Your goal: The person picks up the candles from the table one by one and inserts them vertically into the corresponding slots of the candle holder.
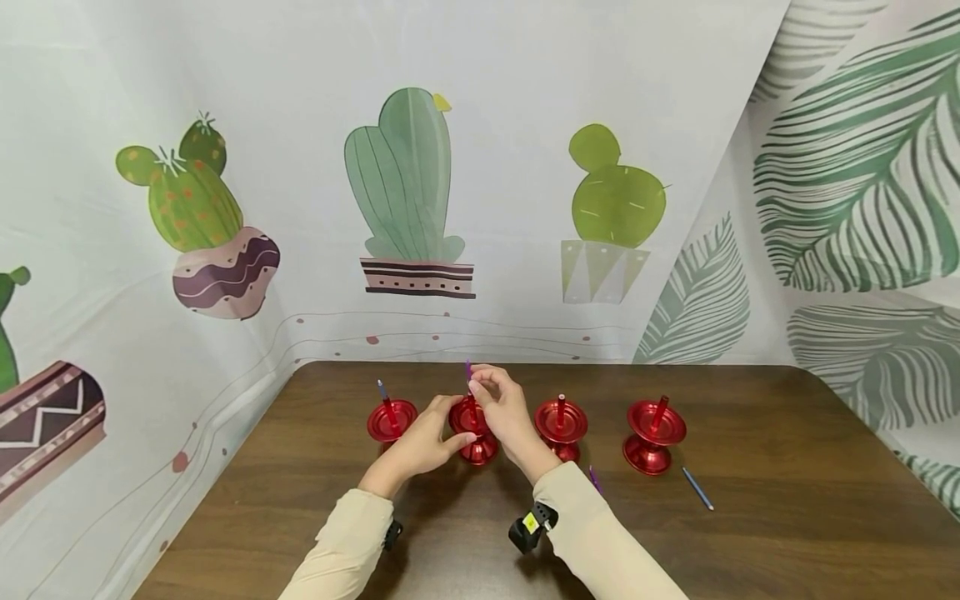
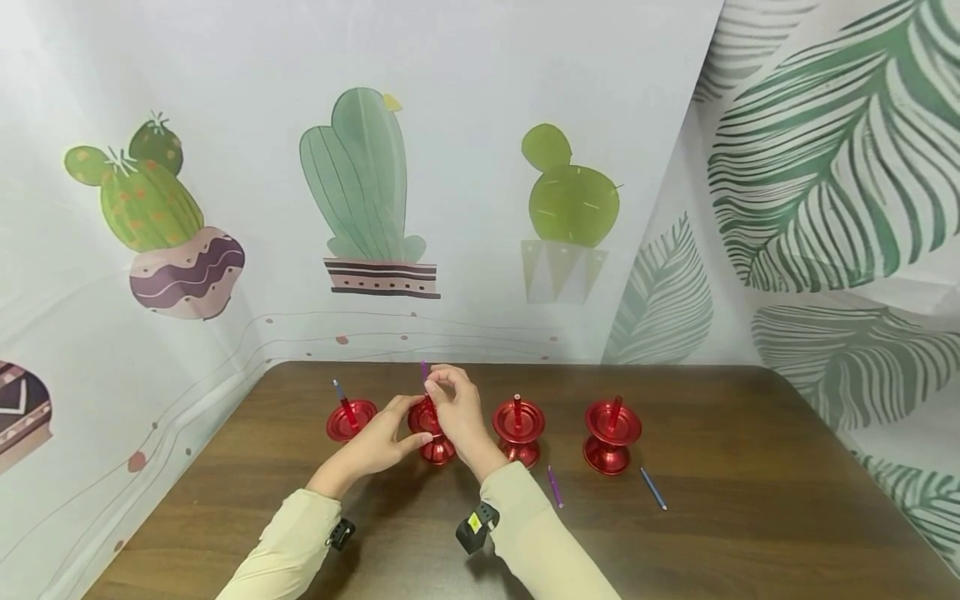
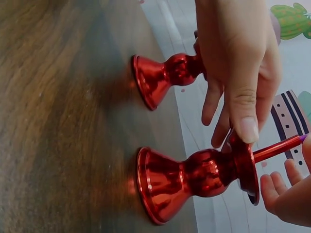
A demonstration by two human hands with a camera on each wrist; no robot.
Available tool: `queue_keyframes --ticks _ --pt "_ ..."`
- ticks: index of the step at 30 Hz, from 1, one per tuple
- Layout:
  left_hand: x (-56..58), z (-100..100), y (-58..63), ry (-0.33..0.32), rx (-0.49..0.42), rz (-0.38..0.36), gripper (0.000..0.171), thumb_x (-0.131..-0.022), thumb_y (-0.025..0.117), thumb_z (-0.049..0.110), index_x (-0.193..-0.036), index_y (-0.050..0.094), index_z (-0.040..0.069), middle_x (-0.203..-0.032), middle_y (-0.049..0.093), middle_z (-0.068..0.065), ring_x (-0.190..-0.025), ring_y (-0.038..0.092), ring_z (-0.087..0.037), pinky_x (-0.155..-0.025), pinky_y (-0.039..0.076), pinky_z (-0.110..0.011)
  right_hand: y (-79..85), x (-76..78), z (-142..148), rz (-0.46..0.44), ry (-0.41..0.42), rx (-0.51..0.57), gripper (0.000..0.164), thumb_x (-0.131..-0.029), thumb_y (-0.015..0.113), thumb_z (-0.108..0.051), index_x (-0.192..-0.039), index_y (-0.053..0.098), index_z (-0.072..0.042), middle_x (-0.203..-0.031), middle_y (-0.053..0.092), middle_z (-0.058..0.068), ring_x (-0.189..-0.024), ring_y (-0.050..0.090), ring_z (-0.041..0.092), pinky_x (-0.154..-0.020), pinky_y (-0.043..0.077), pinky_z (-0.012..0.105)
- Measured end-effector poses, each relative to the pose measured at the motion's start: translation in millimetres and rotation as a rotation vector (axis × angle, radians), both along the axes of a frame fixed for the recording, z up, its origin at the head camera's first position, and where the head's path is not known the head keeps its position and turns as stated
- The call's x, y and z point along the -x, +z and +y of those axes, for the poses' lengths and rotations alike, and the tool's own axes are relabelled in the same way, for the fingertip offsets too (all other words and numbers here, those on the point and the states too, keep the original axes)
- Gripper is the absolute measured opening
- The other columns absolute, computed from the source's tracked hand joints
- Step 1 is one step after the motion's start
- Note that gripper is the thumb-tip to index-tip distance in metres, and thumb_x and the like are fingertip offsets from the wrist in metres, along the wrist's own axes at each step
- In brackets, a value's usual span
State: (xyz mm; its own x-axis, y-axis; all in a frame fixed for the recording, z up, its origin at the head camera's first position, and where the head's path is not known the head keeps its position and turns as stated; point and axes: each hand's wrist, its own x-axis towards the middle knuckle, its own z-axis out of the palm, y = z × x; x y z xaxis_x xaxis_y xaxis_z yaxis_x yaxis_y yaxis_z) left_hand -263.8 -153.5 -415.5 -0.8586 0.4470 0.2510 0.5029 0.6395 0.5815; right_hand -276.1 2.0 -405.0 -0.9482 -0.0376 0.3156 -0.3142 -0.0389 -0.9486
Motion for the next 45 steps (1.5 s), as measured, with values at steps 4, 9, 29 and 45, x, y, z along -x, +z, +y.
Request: queue_keyframes --ticks 4,9,29,45 --pt "-0.7 -0.6 -0.6 -0.001 -0.004 -0.006 0.062 -0.087 0.072 0.018 -0.134 0.043 -0.011 -0.128 0.051 -0.022 -0.117 0.054 -0.034 -0.100 0.044 -0.048 11.3 -11.0 1.1 0.035 0.022 -0.021 0.011 -0.096 0.053 0.002 -0.098 0.058 0.011 -0.127 0.054 0.024 -0.120 0.052 0.037 -0.103 0.040 0.049" --pt "-0.8 -0.7 -0.3 -0.003 -0.006 0.007 0.061 -0.087 0.072 0.017 -0.133 0.043 -0.011 -0.127 0.051 -0.022 -0.117 0.054 -0.033 -0.100 0.044 -0.047 23.2 -20.9 1.4 0.032 0.032 -0.042 0.009 -0.095 0.052 0.004 -0.098 0.058 0.011 -0.126 0.054 0.025 -0.120 0.051 0.038 -0.104 0.039 0.049" --pt "-1.9 -1.6 -0.9 0.000 0.000 0.014 0.060 -0.088 0.071 0.016 -0.134 0.043 -0.011 -0.128 0.051 -0.021 -0.116 0.054 -0.032 -0.099 0.044 -0.047 -9.3 -0.6 3.4 0.257 -0.064 -0.225 0.007 -0.095 0.057 -0.004 -0.096 0.060 0.002 -0.112 0.060 0.015 -0.108 0.057 0.030 -0.093 0.047 0.042" --pt "-5.4 4.6 1.3 -0.008 -0.007 -0.031 0.062 -0.091 0.066 0.012 -0.136 0.036 -0.016 -0.134 0.043 -0.029 -0.126 0.045 -0.039 -0.104 0.038 -0.051 6.1 -19.3 19.6 0.254 -0.003 -0.294 0.026 -0.095 0.057 -0.003 -0.120 0.059 0.003 -0.124 0.057 0.017 -0.118 0.054 0.033 -0.098 0.046 0.046"
